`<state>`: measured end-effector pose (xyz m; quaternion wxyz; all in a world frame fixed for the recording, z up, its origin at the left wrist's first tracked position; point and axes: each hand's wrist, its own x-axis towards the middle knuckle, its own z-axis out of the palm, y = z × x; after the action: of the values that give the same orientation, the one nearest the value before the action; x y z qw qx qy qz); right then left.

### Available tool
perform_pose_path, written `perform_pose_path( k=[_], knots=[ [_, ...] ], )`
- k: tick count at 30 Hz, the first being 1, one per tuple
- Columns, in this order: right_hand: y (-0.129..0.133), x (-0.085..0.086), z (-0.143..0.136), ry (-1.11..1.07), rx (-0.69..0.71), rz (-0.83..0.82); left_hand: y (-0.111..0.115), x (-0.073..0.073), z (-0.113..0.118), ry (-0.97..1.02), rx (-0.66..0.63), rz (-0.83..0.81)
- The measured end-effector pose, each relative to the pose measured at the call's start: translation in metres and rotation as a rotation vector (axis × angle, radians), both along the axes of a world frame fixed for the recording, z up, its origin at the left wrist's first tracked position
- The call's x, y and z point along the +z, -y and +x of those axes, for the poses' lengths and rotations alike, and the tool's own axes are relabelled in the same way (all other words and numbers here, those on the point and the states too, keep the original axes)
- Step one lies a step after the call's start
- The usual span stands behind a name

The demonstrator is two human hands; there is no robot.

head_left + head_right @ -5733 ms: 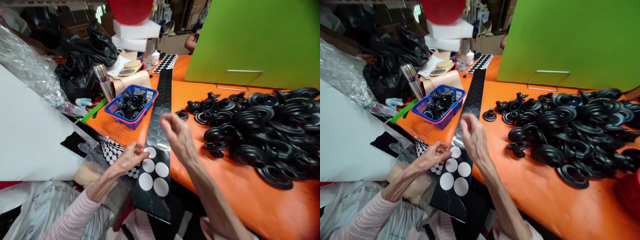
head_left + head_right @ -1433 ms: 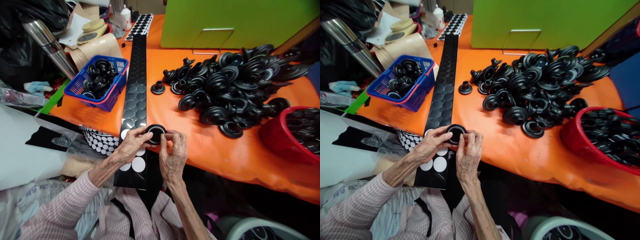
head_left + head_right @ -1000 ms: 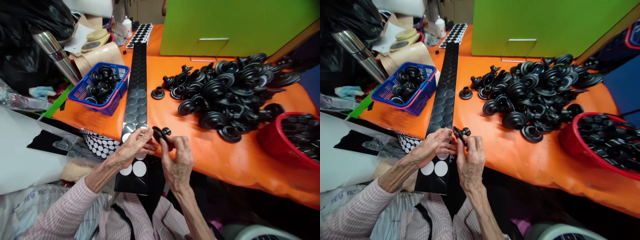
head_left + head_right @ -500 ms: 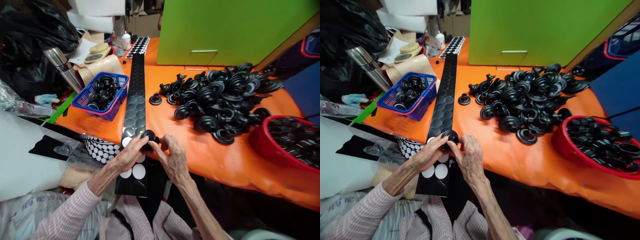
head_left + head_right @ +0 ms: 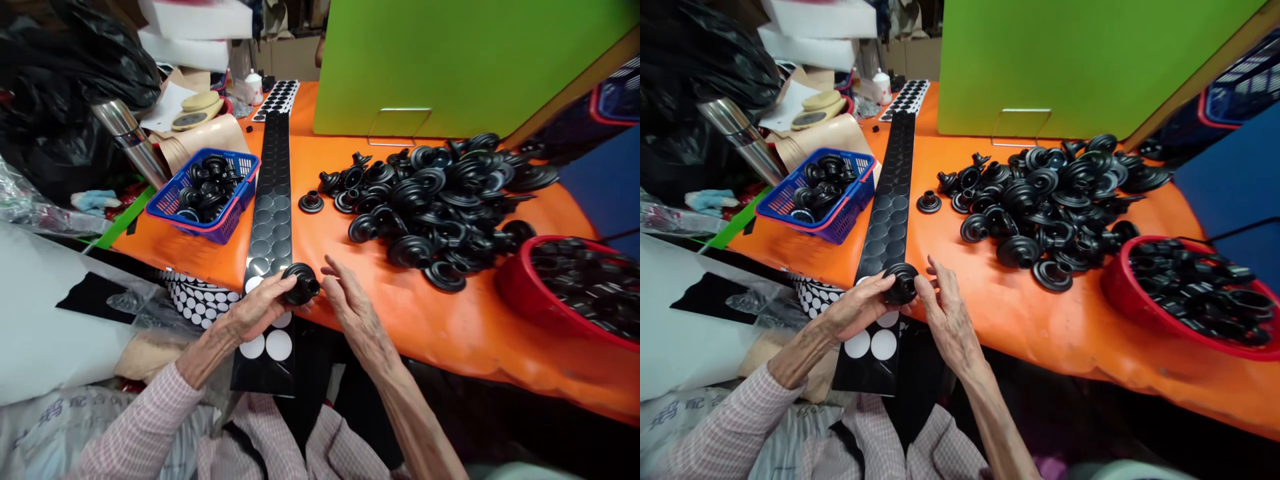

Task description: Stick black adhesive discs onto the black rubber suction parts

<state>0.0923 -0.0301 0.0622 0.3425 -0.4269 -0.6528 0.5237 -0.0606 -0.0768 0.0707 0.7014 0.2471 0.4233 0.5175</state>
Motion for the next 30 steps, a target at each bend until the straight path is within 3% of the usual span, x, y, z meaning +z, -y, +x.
perform_pose_path(
  k=[3,7,14,19,22,25,28,30],
  knots=[
    [0.001,0.001,-0.003,-0.132,-0.025,-0.137,-0.001,0.004,0.002,-0.063,0.034,0.047],
    [0.003,0.003,-0.008,-0.271,-0.127,-0.165,-0.002,0.008,0.006,-0.203,0.175,0.119],
    [0.006,0.009,-0.007,-0.281,-0.017,-0.221,-0.002,0.013,0.000,-0.412,0.146,0.237],
    [0.012,0.005,-0.018,-0.278,-0.082,-0.169,0.005,0.012,0.003,-0.533,0.168,0.207],
    [0.007,0.003,-0.022,-0.272,-0.019,-0.179,0.003,0.013,0.001,-0.513,0.212,0.166],
    [-0.010,0.005,-0.018,-0.230,0.076,-0.158,-0.010,0.023,-0.012,-0.495,0.263,0.147],
    [-0.030,0.014,-0.012,-0.153,0.017,-0.081,-0.026,0.040,-0.028,-0.428,0.296,0.195],
    [-0.038,0.022,-0.013,-0.158,-0.012,-0.049,-0.033,0.047,-0.035,-0.378,0.234,0.211]
  ],
)
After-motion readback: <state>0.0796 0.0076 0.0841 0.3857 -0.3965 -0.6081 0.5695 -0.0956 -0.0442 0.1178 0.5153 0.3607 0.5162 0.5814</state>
